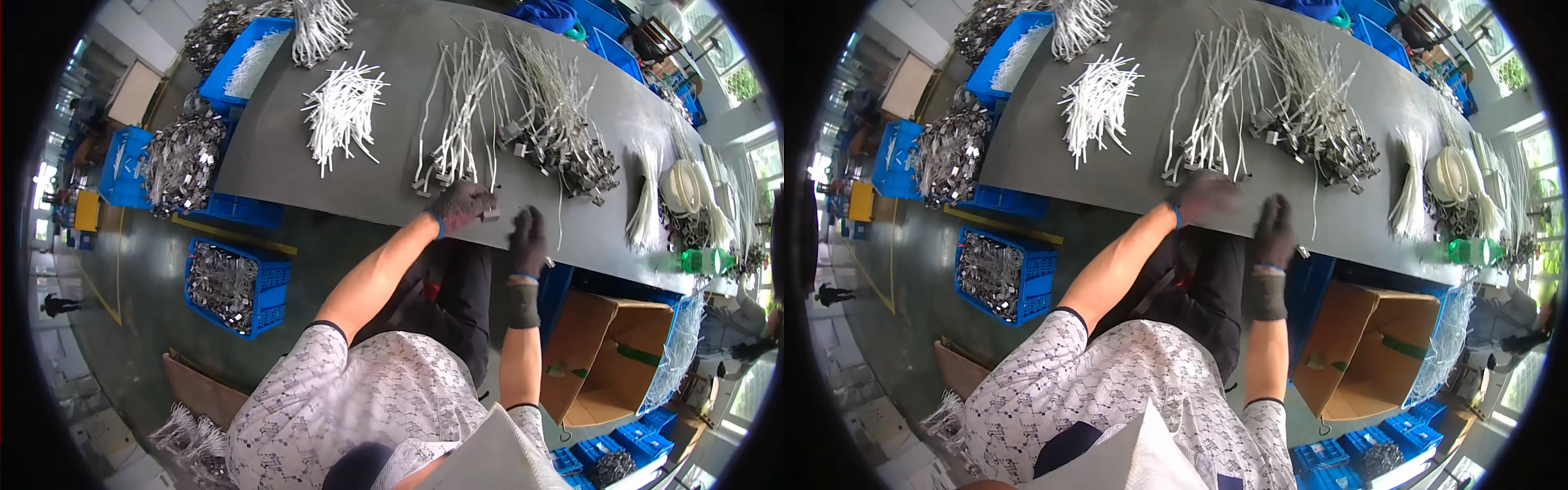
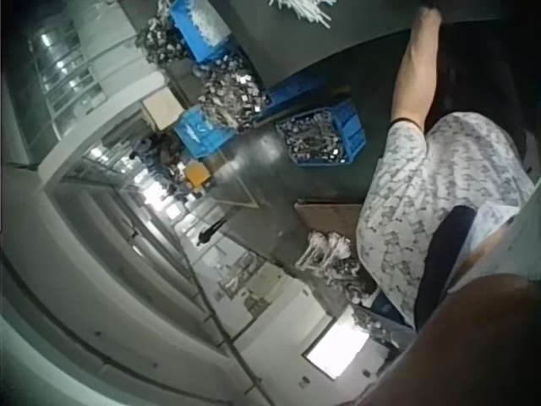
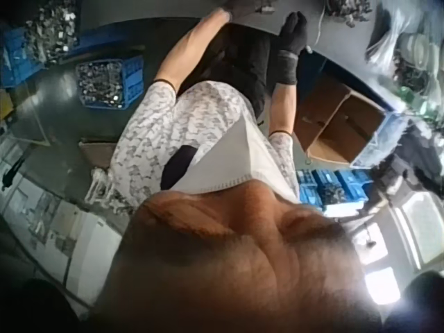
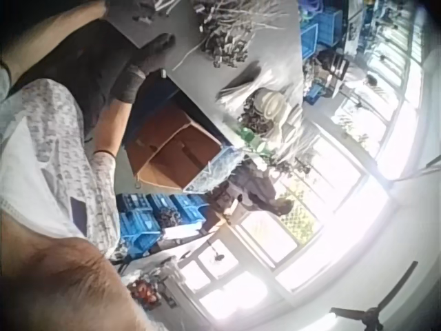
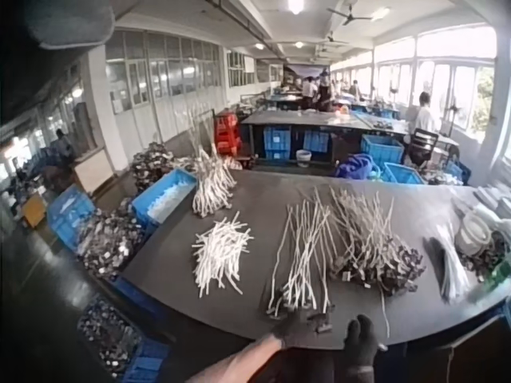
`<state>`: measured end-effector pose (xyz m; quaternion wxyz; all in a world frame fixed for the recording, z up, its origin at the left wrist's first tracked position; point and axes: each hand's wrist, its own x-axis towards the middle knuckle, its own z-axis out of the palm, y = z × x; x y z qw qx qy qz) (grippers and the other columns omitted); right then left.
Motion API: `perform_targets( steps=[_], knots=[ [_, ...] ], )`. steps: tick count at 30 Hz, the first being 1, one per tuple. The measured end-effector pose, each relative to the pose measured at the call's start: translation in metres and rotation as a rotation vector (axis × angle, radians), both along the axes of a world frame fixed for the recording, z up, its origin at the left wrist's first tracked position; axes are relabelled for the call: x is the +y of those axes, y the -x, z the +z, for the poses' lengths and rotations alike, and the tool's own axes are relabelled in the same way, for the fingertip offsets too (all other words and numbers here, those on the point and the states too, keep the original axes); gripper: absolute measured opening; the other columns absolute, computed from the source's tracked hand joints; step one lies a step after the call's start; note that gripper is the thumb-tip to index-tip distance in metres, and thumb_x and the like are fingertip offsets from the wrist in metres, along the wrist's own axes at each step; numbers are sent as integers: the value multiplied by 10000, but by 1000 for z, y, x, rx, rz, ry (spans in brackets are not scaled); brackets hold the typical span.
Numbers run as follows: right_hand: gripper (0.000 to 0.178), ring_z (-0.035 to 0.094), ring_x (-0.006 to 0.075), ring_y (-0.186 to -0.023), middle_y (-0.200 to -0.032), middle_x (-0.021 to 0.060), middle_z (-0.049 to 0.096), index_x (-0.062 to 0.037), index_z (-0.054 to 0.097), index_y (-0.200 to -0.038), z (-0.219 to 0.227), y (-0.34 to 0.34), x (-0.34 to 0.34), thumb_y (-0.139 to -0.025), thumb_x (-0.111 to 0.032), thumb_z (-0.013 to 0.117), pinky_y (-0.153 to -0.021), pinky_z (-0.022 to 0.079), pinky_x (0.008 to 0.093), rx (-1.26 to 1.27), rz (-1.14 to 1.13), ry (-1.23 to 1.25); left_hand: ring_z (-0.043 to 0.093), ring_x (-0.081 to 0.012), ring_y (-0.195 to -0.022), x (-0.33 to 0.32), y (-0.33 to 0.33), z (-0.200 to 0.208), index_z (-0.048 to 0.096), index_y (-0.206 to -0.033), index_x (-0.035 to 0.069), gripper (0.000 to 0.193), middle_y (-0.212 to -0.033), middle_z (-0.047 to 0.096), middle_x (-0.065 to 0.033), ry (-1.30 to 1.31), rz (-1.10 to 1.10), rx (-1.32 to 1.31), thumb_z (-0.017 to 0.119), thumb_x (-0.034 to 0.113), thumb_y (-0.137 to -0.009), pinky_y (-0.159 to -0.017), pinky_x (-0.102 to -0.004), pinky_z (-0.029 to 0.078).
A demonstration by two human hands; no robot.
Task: Manually organizing and bundling wires with connectors at a workstation.
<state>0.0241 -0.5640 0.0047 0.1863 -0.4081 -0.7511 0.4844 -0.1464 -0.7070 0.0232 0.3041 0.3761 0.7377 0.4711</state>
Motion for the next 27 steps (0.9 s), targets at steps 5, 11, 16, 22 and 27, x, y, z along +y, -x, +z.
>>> perform_targets(
  steps=[5,11,16,22,27],
  knots=[
    [508,711,372,-1004,-1083,223,715,-111,578,-1355,-15,-58,36,-950,-409,650,-852,545,494,-465,-354,-658,732,-360,-869,-59,94,-37,751,-930,30,470,-894,740,-205,309,553,356,591,472,-923,-776,-464,553],
    [444,701,421,-967,-1048,248,720,-45,637,-1208,-97,-72,82,-927,-388,656,-848,537,495,-482,-246,-280,662,-382,-1148,-114,155,-66,682,-1223,120,502,-1216,685,-201,734,825,268,562,500,-918,-945,-503,527],
    [312,652,379,-839,-980,213,692,13,684,-1093,-156,-137,85,-960,-264,629,-830,524,413,-21,0,59,640,-378,-1235,-111,176,-96,666,-1315,82,561,-1301,675,-208,852,772,172,598,451,-897,-1040,-486,500],
    [265,673,421,-1062,-1114,269,693,-34,641,-1188,-203,-314,-10,-960,-136,551,-881,544,456,-1028,148,-329,709,-224,-721,-131,173,-150,766,-1011,104,206,-911,749,-93,296,866,-593,676,250,-896,-645,-366,578],
    [250,677,451,-1017,-1080,250,712,-79,655,-1162,-228,-394,-64,-974,-169,517,-835,546,508,-879,620,-317,629,-139,-642,-113,102,-125,695,-969,56,57,-808,679,-47,-447,809,-1242,643,47,-948,-559,-274,537]
  ],
)
